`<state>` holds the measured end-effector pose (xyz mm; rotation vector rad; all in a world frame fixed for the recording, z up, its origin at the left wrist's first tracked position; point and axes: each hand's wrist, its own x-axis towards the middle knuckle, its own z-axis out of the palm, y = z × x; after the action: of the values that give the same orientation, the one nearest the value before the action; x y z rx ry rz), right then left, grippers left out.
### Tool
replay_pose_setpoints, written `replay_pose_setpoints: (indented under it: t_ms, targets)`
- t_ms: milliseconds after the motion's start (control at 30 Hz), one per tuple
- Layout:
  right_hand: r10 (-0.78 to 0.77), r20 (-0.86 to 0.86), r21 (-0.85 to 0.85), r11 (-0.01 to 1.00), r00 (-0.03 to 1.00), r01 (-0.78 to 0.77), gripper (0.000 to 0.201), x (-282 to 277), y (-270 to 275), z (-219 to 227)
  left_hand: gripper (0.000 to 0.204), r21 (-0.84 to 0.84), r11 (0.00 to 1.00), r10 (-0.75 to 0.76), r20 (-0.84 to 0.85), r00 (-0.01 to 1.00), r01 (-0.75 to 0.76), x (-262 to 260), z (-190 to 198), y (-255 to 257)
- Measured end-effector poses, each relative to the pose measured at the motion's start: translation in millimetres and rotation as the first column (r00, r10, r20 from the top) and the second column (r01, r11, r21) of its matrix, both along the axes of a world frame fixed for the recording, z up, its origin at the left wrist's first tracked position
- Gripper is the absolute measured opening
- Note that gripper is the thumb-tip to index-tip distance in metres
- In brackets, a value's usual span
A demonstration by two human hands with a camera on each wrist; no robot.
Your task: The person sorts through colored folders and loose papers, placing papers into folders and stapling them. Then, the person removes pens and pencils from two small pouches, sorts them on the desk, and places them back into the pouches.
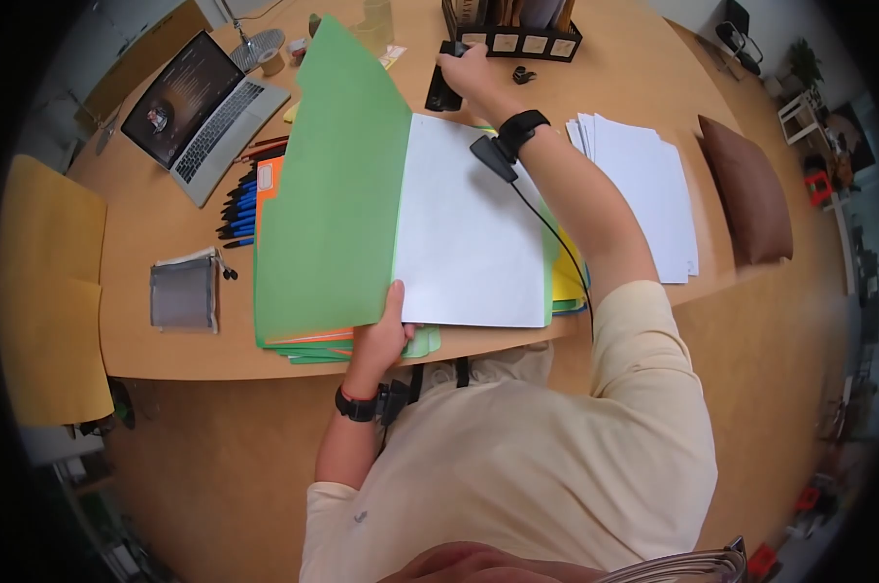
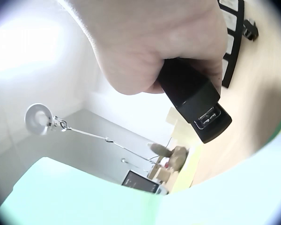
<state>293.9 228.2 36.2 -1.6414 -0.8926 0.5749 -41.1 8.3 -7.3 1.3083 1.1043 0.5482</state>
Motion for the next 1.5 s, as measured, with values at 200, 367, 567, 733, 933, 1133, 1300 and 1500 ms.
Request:
replay_pose_setpoints:
  t_ms: [200,367,567,733,933,1133,1300,1500]
  targets:
    - [0.009,-0.144,-0.063,0.998,0.990,-0.019,0.061,-33,-13,-9,0.039,-0.005,0.999,0.032,0.005,0.999,-0.032,2,0,-1]
    - [-0.146,-0.090,-0.069,0.988,0.985,0.140,0.058,-50,-17,-9,0.037,0.003,1.000,0.017,0.015,1.000,-0.017,0,-5,-1]
    - [-0.245,-0.076,-0.064,0.969,0.967,0.240,0.057,-60,-21,-7,0.033,-0.019,0.998,0.059,0.006,0.998,-0.059,0,-8,-2]
    - [-0.242,-0.034,-0.050,0.969,0.970,0.240,0.056,-53,-14,-18,0.032,-0.011,0.997,0.074,-0.003,0.997,-0.074,1,-8,-4]
    - [-0.104,-0.269,-0.158,0.985,0.957,0.063,0.042,-35,-6,-27,0.032,-0.005,0.998,0.064,-0.026,0.998,-0.064,1,-9,-3]
    - [0.031,-0.364,-0.259,0.957,0.931,-0.133,0.028,16,-7,-29,0.031,-0.018,0.999,0.039,-0.019,0.999,-0.040,2,-5,-1]
    - [0.067,0.281,-0.470,0.879,0.957,0.076,0.044,57,-3,-38,0.030,0.009,0.999,0.034,-0.001,0.999,-0.034,2,-4,-1]
    - [0.093,0.538,-0.432,0.884,0.838,0.179,0.038,81,-8,-45,0.031,0.027,0.998,0.053,0.010,0.999,-0.054,3,-6,-2]
